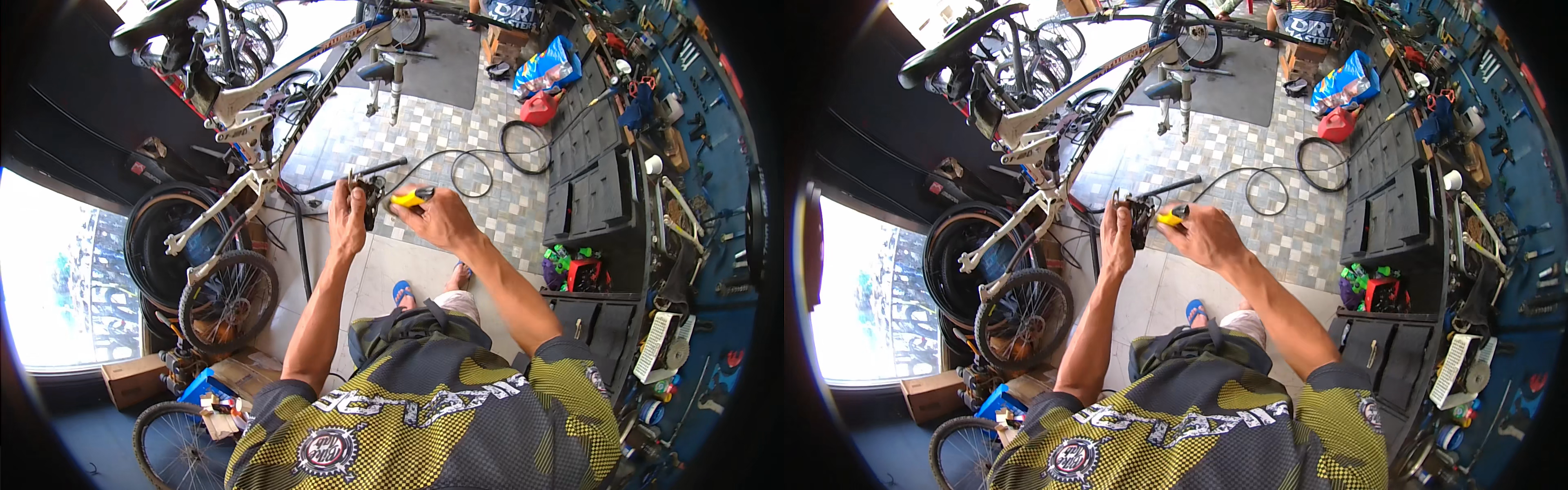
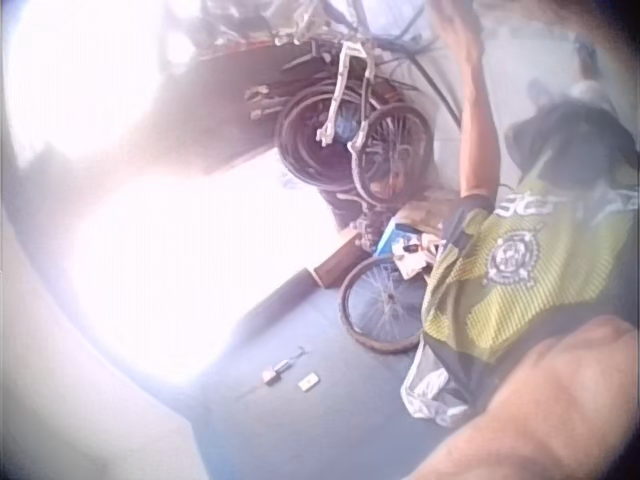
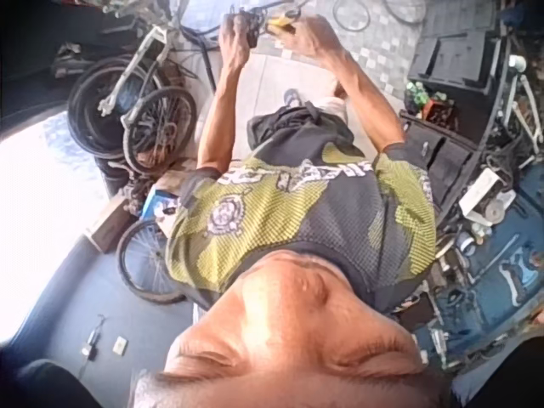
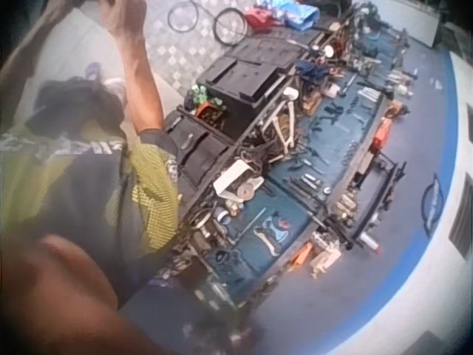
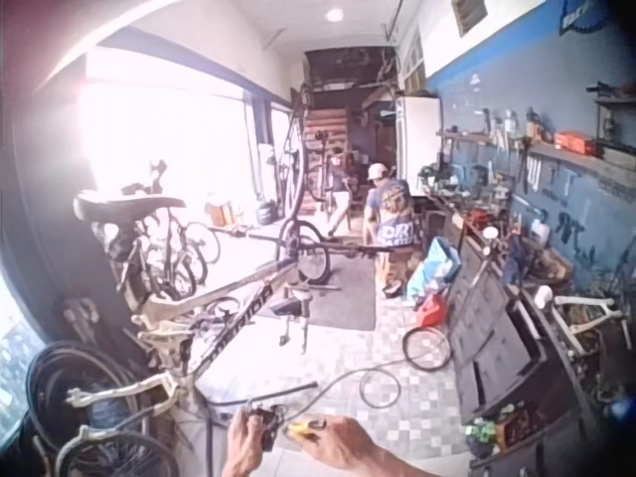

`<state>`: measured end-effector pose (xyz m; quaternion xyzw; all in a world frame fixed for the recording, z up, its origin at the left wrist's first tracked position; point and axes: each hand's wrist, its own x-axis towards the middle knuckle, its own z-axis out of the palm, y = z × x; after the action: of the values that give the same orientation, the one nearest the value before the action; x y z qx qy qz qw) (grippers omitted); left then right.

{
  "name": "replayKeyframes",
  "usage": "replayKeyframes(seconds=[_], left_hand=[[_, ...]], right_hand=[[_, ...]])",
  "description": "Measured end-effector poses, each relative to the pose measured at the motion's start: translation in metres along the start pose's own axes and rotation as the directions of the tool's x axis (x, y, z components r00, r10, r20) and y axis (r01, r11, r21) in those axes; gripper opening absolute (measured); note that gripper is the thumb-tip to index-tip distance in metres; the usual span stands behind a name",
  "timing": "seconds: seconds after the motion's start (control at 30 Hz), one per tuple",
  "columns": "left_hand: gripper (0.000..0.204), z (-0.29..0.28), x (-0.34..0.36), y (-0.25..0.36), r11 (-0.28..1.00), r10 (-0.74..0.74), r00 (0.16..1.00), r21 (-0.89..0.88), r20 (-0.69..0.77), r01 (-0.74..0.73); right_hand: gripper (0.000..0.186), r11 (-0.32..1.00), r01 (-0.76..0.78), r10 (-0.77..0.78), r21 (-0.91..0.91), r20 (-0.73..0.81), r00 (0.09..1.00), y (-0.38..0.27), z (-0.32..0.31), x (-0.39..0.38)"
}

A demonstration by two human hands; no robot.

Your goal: The person works on a bicycle mounted on a repair stand, using a screwdriver to adjust the rear derailleur and other components. They manipulate cables and tools while standing in a cluttered workshop.

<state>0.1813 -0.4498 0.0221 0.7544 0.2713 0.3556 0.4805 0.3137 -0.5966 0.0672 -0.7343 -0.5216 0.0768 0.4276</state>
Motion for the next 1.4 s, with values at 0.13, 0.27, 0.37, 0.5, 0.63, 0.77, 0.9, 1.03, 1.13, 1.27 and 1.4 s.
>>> replayKeyframes(seconds=[0.13, 0.27, 0.37, 0.5, 0.63, 0.77, 0.9, 1.03, 1.13, 1.27, 1.4], left_hand=[[0.069, -0.003, 0.001, 0.004, 1.0, 0.003, 0.999, 0.011, 0.053, -0.003], [0.064, -0.004, -0.004, -0.001, 1.0, 0.021, 1.0, -0.007, 0.017, -0.021], [0.055, -0.004, -0.004, -0.006, 1.0, -0.016, 0.998, 0.025, 0.056, 0.015], [0.059, -0.015, -0.002, -0.009, 0.801, -0.331, 0.916, -0.445, 0.228, 0.401], [0.063, -0.024, 0.0, -0.003, 0.726, -0.407, 0.858, -0.459, 0.314, 0.512], [0.066, -0.023, 0.0, 0.007, 0.729, -0.443, 0.84, -0.419, 0.313, 0.541], [0.068, -0.023, 0.001, 0.012, 0.745, -0.465, 0.821, -0.354, 0.331, 0.565], [0.068, -0.024, 0.001, 0.012, 0.893, -0.315, 0.89, -0.214, 0.329, 0.395], [0.071, -0.027, 0.001, 0.011, 0.966, -0.256, 0.921, 0.058, 0.294, 0.251], [0.067, -0.034, -0.002, 0.016, 0.956, -0.287, 0.907, 0.026, 0.308, 0.293], [0.06, -0.034, -0.001, 0.025, 0.979, -0.204, 0.923, 0.072, 0.325, 0.191]], right_hand=[[0.022, 0.993, 0.0, 0.018, -0.119, 0.155, 0.988, -0.008, -0.003, -0.002], [0.028, 0.994, 0.008, -0.002, 0.106, -0.055, 0.998, -0.013, -0.001, -0.006], [0.032, 0.999, -0.028, 0.026, 0.035, 0.056, 0.998, -0.009, -0.002, -0.009], [0.03, 0.968, -0.244, 0.251, -0.066, 0.161, 0.954, 0.01, -0.018, -0.016], [0.02, 0.975, 0.01, 0.024, 0.221, -0.151, 0.988, 0.02, -0.039, -0.015], [0.02, 0.907, -0.225, 0.242, 0.357, -0.004, 0.97, 0.016, -0.063, -0.003], [0.02, 0.954, 0.219, -0.191, 0.204, -0.148, 0.97, 0.007, -0.065, 0.012], [0.018, 0.89, 0.295, -0.37, 0.348, 0.171, 0.913, 0.004, -0.041, 0.026], [0.018, 0.995, 0.099, -0.103, 0.035, 0.182, 0.978, 0.008, -0.035, 0.036], [0.013, 0.881, 0.363, -0.417, 0.303, 0.137, 0.899, 0.005, -0.034, 0.032], [0.018, 0.976, 0.213, -0.217, 0.041, 0.15, 0.965, 0.001, -0.033, 0.026]])
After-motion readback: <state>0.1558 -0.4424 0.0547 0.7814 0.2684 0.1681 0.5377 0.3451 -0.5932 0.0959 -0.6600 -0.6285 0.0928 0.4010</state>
